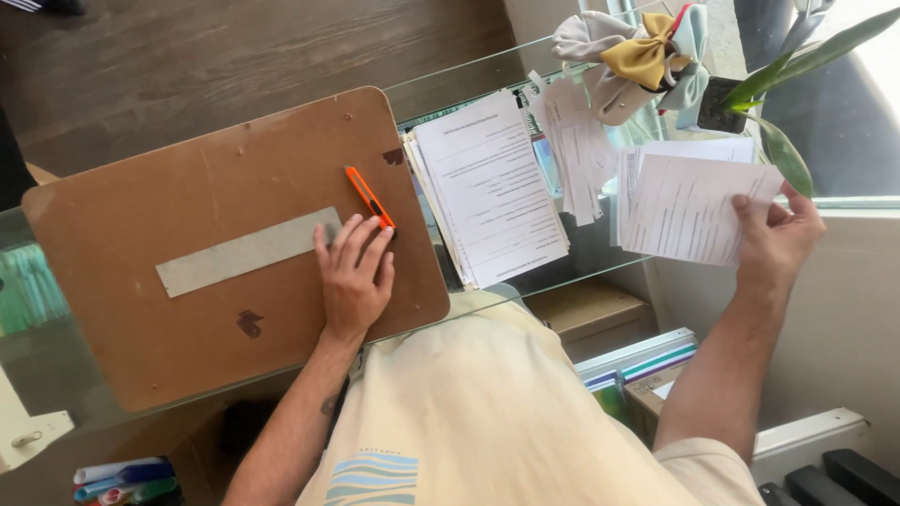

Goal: The person repeatedly picks up sheets of paper from a stack, places them on a cutting board, aligns a metal ruler, and uses an orange utility knife to trim the edges. The trimmed pieces are set aside, and the process is repeated for multiple sheets.

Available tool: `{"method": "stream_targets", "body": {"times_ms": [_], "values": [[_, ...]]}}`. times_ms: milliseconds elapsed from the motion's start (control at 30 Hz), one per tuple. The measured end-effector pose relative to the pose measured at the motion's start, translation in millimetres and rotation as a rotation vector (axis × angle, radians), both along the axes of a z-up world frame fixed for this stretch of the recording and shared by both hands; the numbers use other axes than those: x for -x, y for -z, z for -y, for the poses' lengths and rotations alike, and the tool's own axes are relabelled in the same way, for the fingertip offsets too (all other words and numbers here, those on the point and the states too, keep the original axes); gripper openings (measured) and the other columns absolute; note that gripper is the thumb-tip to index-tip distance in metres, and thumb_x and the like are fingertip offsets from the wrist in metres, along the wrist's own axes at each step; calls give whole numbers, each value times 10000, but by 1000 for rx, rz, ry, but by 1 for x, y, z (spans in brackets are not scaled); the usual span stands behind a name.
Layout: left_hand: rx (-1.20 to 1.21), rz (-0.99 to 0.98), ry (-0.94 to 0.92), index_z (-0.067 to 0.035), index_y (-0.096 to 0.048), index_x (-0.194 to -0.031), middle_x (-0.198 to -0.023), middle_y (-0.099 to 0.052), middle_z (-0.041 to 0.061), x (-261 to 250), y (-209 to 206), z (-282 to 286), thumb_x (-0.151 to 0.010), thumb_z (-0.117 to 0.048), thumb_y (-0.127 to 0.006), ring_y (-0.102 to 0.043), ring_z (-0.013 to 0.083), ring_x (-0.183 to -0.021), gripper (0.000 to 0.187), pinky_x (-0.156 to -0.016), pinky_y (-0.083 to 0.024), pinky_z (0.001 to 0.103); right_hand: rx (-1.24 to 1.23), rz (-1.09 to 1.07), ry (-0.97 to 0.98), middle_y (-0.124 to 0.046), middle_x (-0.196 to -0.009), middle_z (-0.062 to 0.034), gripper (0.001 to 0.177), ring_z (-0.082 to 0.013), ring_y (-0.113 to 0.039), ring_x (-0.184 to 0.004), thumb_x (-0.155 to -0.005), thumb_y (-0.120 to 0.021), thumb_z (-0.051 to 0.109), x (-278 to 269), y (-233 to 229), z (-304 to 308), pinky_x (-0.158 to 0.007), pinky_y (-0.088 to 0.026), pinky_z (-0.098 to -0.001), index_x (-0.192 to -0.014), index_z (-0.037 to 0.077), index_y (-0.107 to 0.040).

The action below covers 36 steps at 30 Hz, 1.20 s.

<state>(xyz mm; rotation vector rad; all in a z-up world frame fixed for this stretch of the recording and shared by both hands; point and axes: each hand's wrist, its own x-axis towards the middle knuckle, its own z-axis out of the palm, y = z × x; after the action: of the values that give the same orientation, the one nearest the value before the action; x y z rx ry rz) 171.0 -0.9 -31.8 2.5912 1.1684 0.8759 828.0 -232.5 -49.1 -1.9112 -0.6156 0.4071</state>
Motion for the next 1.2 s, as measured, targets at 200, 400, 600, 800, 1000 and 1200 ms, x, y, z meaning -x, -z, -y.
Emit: {"method": "stream_targets", "body": {"times_ms": [200, 400, 600, 800, 1000, 1200], "values": [[37, -11, -95, -85, -886, -1552, -1690, -804, 181, 0, 4, 1, -1242, -146, -770, -715, 437, -1642, 336, -1486, -371, 835, 247, 466, 25, -860, -1301, -158, 521, -261, -726, -952, -1136, -1209, 232, -34, 20, -20, -814, -677, -481, -1457, -35, -895], [-32, -31, -110, -79, -894, -1533, -1659, -811, 177, -3, 5, 2, -1241, -127, -755, -731, 435, -1617, 327, -1454, -413, 824, 222, 882, -14, -881, -1551, -403, 745, -684, -648, -1475, -1067, -1243, 210, 20, 3, -36, -1249, -520, -802, -1601, -154, -873], [-143, 1, 409, -44, -911, -1405, -1411, -875, 171, -78, -38, 25, -1250, -59, -848, -839, 361, -1337, 168, -1233, -712, 551, -234, 904, -37, -853, -1312, -249, 380, -222, -536, -763, -1381, -761, 287, 104, 10, -76, -653, -495, -410, -1333, -70, -882], [-125, -101, 467, -179, -854, -1513, -1337, -869, 115, -175, 47, 75, -1199, -256, -795, -842, 356, -1309, 328, -1144, -656, 562, -349, 464, -277, -756, -1403, -226, 249, -231, -644, -765, -1302, -815, 155, 178, 7, -103, -620, -559, -345, -1417, -42, -913], [-26, -69, 562, -116, -787, -1654, -1244, -883, 150, -149, 38, 87, -1266, -103, -703, -916, 303, -1095, 397, -1029, -746, 426, -446, 477, -229, -729, -1422, -232, 208, -184, -657, -854, -1290, -788, 75, 162, -10, -103, -664, -633, -357, -1368, -78, -905], [44, 30, 496, -229, -844, -1664, -1184, -812, 88, -108, -77, 62, -1279, -113, -752, -865, 278, -1163, 413, -1421, -528, 691, -465, 321, -323, -737, -1220, -271, 203, -198, -672, -765, -1197, -687, -138, 151, -27, -106, -637, -607, -372, -1282, -172, -869]]}}
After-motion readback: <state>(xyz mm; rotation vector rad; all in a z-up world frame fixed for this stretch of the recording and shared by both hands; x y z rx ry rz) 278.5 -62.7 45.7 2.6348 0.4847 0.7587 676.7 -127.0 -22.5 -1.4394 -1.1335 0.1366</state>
